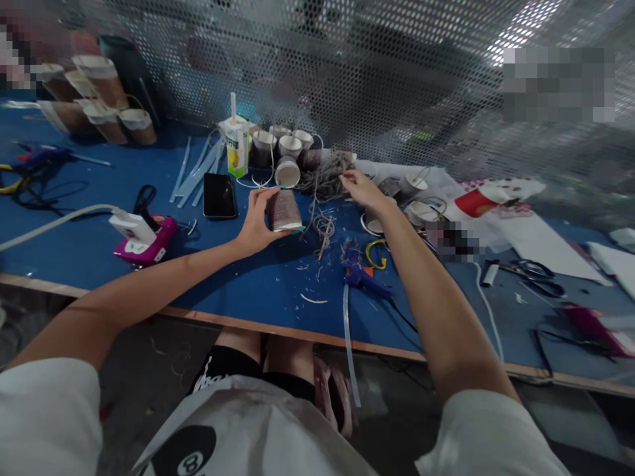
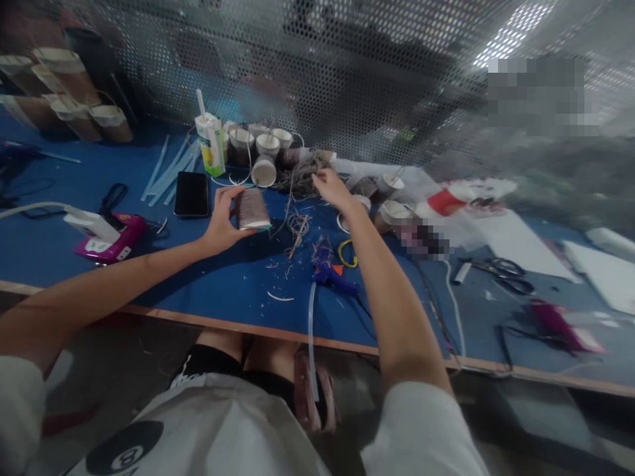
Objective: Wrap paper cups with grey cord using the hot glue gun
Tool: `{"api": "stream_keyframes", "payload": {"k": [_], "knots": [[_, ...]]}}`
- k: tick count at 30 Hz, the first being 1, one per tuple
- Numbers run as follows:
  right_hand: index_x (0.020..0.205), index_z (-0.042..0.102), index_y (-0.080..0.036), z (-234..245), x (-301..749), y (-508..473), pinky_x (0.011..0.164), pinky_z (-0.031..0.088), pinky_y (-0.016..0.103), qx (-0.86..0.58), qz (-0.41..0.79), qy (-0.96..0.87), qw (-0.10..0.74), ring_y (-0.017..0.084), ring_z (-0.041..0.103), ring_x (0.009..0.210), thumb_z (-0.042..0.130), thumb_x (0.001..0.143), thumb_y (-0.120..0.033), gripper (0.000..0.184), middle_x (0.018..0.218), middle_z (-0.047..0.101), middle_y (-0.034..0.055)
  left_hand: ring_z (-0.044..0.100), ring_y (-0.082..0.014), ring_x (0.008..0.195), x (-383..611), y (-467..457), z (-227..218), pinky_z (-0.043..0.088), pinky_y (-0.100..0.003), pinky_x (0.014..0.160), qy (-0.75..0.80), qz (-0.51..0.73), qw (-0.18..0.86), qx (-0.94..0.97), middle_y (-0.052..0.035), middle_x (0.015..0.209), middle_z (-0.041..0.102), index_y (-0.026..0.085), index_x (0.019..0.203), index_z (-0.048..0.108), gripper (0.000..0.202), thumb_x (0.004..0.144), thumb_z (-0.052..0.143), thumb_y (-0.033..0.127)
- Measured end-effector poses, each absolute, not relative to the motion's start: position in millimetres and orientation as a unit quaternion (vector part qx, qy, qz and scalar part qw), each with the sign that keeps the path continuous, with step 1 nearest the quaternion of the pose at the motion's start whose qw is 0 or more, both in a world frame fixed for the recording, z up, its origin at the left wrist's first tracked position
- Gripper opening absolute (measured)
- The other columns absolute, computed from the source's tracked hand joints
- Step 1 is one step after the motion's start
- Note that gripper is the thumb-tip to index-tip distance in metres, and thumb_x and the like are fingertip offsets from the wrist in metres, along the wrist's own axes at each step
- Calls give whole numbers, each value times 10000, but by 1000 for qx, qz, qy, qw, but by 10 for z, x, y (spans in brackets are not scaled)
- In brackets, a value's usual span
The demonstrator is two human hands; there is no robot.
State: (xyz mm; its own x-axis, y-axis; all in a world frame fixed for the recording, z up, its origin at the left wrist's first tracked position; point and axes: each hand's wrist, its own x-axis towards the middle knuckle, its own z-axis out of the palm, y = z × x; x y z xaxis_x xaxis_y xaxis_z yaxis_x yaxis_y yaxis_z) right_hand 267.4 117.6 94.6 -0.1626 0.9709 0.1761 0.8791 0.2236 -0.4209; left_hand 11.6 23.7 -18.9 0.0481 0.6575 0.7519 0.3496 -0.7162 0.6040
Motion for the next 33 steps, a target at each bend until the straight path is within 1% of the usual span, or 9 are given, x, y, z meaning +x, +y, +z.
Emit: {"api": "stream_keyframes", "payload": {"k": [5,7,9,11,14,19,22,26,33], "knots": [[1044,633,-75,1232,2460,862,1043,423,627,-690,-23,-714,116,452,515,1287,611,855,-113,194,1248,605,274,462,-314,1289,116,240,-188,497,-523,1073,357,593,138,708,-100,1298,415,291,1385,408,898,657,866,549],[1059,582,-114,1296,2394,577,963,494,594,-665,-127,-705,208,428,522,1272,522,906,-150,168,1273,572,273,458,-316,1295,125,239,-186,484,-532,1085,356,591,143,710,-102,1307,417,287,1387,406,906,652,873,537],[970,526,-204,1278,2359,303,901,549,484,-584,-118,-738,317,326,604,1141,540,920,-247,68,1190,614,198,454,-318,1299,135,236,-183,470,-537,1097,351,593,148,710,-105,1314,418,282,1388,407,904,651,880,509],[913,444,-240,1175,2353,102,701,582,367,-521,33,-765,379,204,662,790,579,917,-391,202,1027,659,124,452,-315,1298,138,230,-178,462,-538,1104,346,597,154,708,-104,1313,418,278,1387,414,880,666,875,482],[939,362,-261,929,2358,-23,371,455,275,-510,341,-710,346,114,542,421,542,870,-697,477,803,651,12,446,-312,1299,127,208,-158,454,-541,1110,349,599,166,702,-100,1313,418,283,1383,420,861,676,869,481],[997,345,-284,655,2270,-40,320,464,281,-450,558,-637,284,97,536,351,522,721,-886,686,864,654,-32,443,-313,1302,115,136,-98,507,-505,1057,356,604,195,686,-110,1316,380,288,1391,405,880,683,833,589],[945,348,-266,666,2226,-76,298,396,235,-425,586,-645,243,98,542,363,573,705,-876,693,776,661,-36,441,-317,1301,118,111,-78,529,-488,1029,356,606,199,683,-113,1308,369,283,1383,416,920,648,830,650],[878,415,-235,723,2308,-80,305,224,167,-401,587,-649,271,45,386,327,711,726,-738,603,511,531,-96,436,-326,1307,99,132,-93,523,-497,1032,370,597,198,684,-114,1306,373,280,1376,426,948,614,850,653],[916,471,-234,693,2380,17,330,289,173,-386,550,-610,419,43,430,362,849,683,-529,532,581,580,-96,436,-335,1321,77,116,-63,538,-494,1013,375,565,212,704,-114,1329,371,285,1355,454,948,584,869,648]]}}
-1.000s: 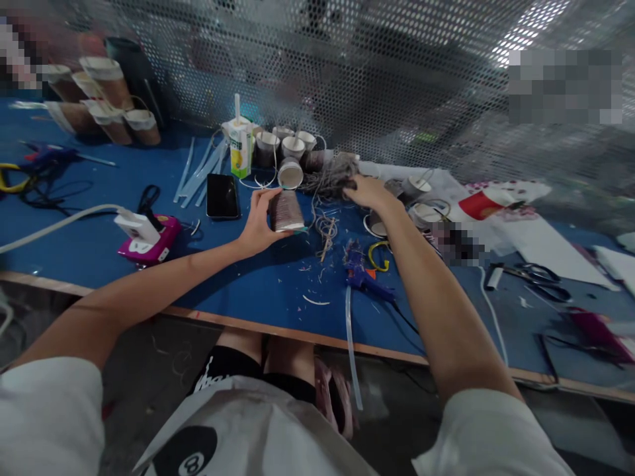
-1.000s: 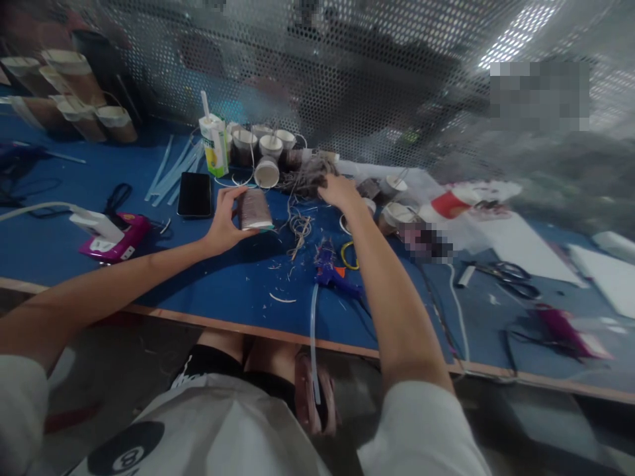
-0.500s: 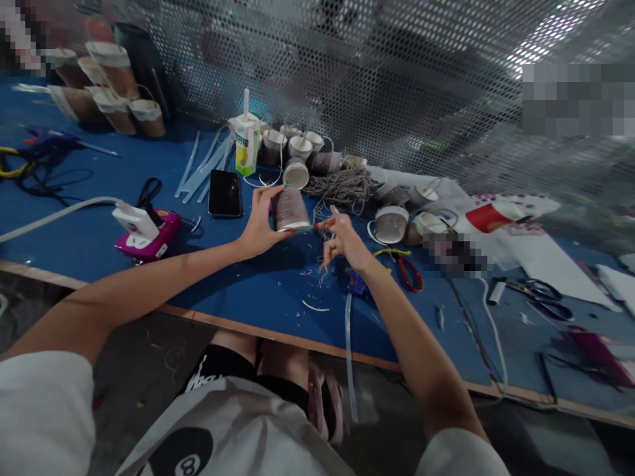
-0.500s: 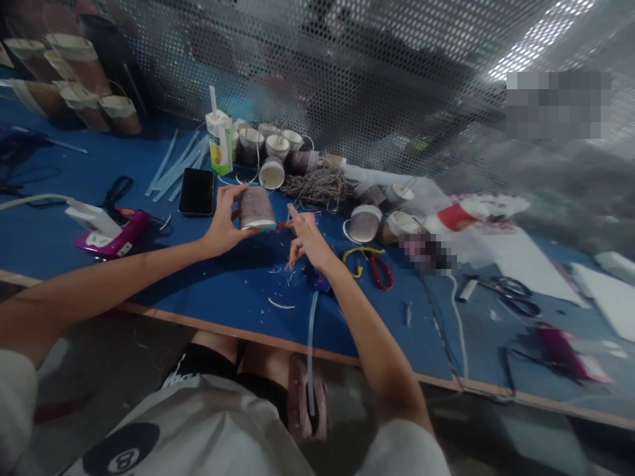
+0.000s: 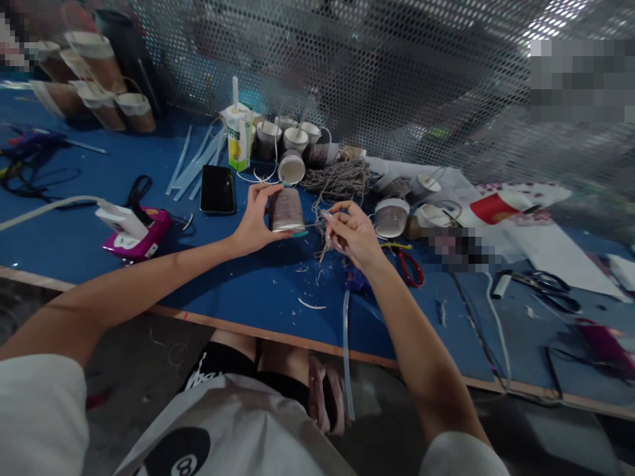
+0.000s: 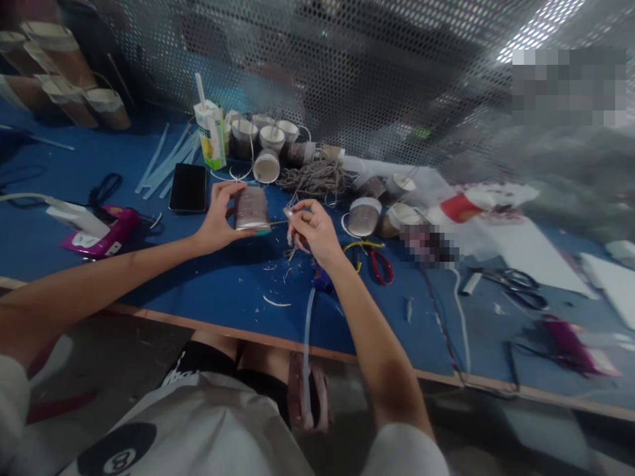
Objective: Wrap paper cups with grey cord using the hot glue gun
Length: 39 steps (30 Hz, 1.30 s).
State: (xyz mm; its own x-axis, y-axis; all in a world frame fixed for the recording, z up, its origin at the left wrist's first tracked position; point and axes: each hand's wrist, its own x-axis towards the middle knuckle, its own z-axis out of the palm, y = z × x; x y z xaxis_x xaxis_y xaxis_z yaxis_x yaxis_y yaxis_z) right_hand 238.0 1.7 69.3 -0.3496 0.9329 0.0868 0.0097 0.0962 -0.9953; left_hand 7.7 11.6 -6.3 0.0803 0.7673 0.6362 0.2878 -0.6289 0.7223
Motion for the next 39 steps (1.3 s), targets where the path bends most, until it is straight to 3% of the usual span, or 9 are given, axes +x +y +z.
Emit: {"api": "stream_keyframes", "payload": {"k": [5,8,12,14,18,24,30,34,39], "knots": [[902,473,-239,609,2360,44,322,350,203,-464,498,-627,379,75,477,366,805,711,-501,464,620,617,-75,459,-327,1294,92,65,-17,581,-457,946,369,555,235,707,-119,1326,379,282,1346,467,966,557,876,661],[864,479,-232,565,2406,42,352,394,240,-560,381,-649,346,91,481,368,747,764,-448,358,688,666,-28,457,-324,1295,80,63,-16,580,-457,952,373,553,240,706,-117,1328,386,291,1350,470,957,563,878,652],[862,495,-231,604,2417,-43,387,367,250,-545,218,-665,461,73,473,414,670,832,-494,318,982,732,68,464,-323,1291,61,78,-33,571,-468,968,384,546,240,705,-113,1328,395,295,1350,487,944,563,892,624],[851,508,-238,652,2379,-132,371,349,255,-465,284,-688,479,66,454,389,593,877,-578,352,1028,746,66,463,-326,1298,59,80,-35,558,-480,993,388,541,239,707,-110,1313,404,291,1341,500,937,559,896,621],[740,521,-229,702,2279,-307,350,332,247,-334,429,-717,436,65,416,329,523,909,-650,453,749,726,10,467,-321,1295,71,67,-22,536,-497,1025,386,532,237,715,-109,1291,423,273,1327,514,918,570,877,646],[718,552,-214,649,2227,-333,365,337,229,-331,404,-762,383,63,442,330,493,951,-618,470,620,642,-23,483,-318,1275,80,63,-24,539,-508,1016,391,541,229,709,-116,1288,410,262,1323,522,920,572,863,671],[701,567,-229,620,2230,-304,345,333,240,-339,412,-747,396,88,419,291,489,928,-667,500,439,479,-62,487,-311,1262,72,83,-40,542,-499,1018,390,541,226,710,-107,1278,401,273,1319,521,914,570,866,668],[644,546,-228,620,2209,-287,296,244,236,-366,443,-693,435,71,373,279,524,865,-729,548,493,571,-25,454,-325,1302,68,92,-51,500,-531,1077,391,547,219,707,-98,1280,399,285,1320,517,947,535,879,674],[596,492,-224,614,2215,-201,257,197,231,-404,486,-621,463,48,341,278,541,774,-780,586,682,723,47,460,-317,1292,70,76,-37,537,-500,1032,392,551,213,705,-99,1291,395,295,1319,505,930,553,869,677]]}}
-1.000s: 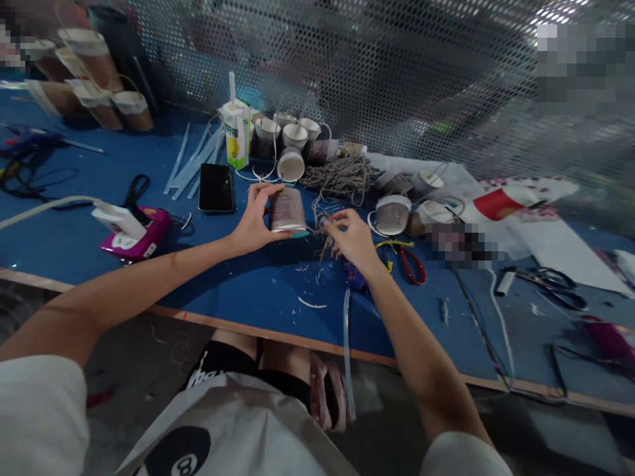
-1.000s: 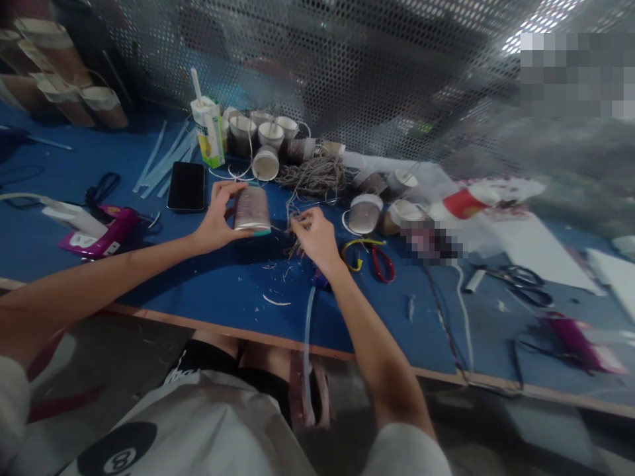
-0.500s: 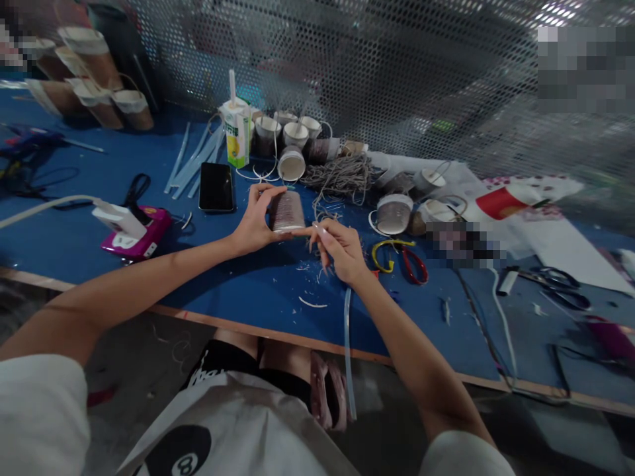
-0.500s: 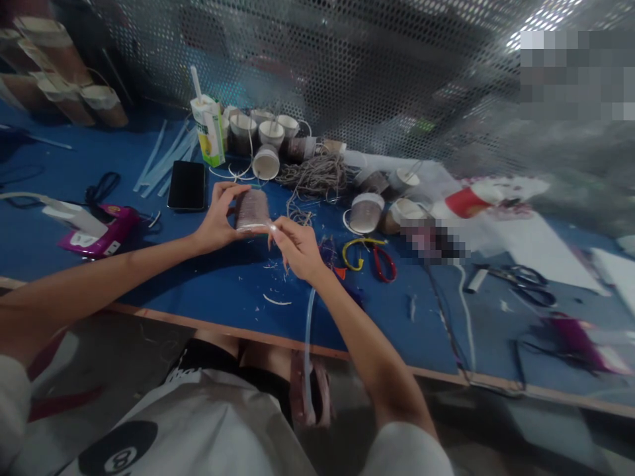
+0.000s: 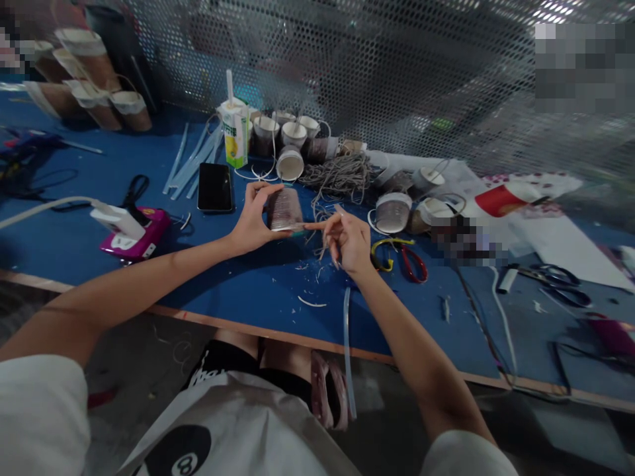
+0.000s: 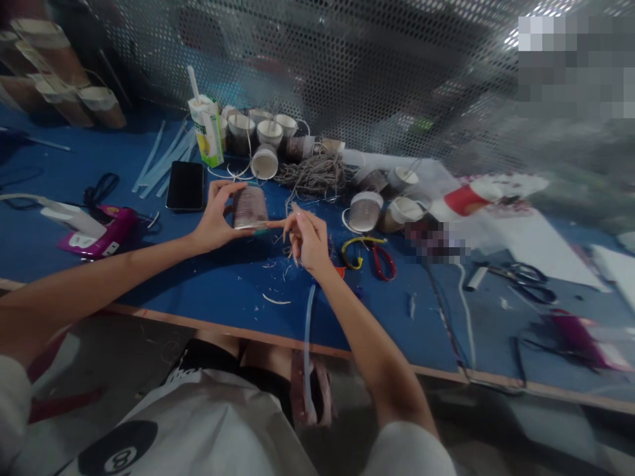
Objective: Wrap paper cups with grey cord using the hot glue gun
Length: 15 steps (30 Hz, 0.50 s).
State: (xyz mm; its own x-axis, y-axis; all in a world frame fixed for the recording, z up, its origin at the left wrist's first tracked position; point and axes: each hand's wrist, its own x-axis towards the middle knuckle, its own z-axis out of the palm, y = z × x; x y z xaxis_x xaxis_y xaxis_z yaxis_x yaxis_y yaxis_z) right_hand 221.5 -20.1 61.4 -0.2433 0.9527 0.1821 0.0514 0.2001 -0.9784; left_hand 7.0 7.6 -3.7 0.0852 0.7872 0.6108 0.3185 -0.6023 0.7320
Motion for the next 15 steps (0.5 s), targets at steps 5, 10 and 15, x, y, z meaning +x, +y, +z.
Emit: {"api": "stream_keyframes", "payload": {"k": [5,10,15], "knots": [[590,426,-231,555,2274,-59,265,164,237,-461,498,-550,487,48,292,268,522,769,-769,574,658,711,42,471,-316,1289,76,49,1,595,-432,932,388,556,204,707,-112,1292,388,296,1332,474,920,593,823,718],[665,373,-244,523,2335,14,305,194,244,-509,423,-517,543,59,287,311,468,824,-728,518,639,640,6,452,-312,1315,60,68,-17,596,-427,943,377,555,195,715,-112,1325,363,313,1350,427,936,600,825,706],[682,368,-240,614,2285,-107,322,177,251,-415,459,-560,551,47,266,322,449,838,-688,482,770,704,33,464,-311,1300,58,121,-89,584,-452,966,357,561,208,717,-118,1350,345,302,1342,412,995,546,836,722]]}}
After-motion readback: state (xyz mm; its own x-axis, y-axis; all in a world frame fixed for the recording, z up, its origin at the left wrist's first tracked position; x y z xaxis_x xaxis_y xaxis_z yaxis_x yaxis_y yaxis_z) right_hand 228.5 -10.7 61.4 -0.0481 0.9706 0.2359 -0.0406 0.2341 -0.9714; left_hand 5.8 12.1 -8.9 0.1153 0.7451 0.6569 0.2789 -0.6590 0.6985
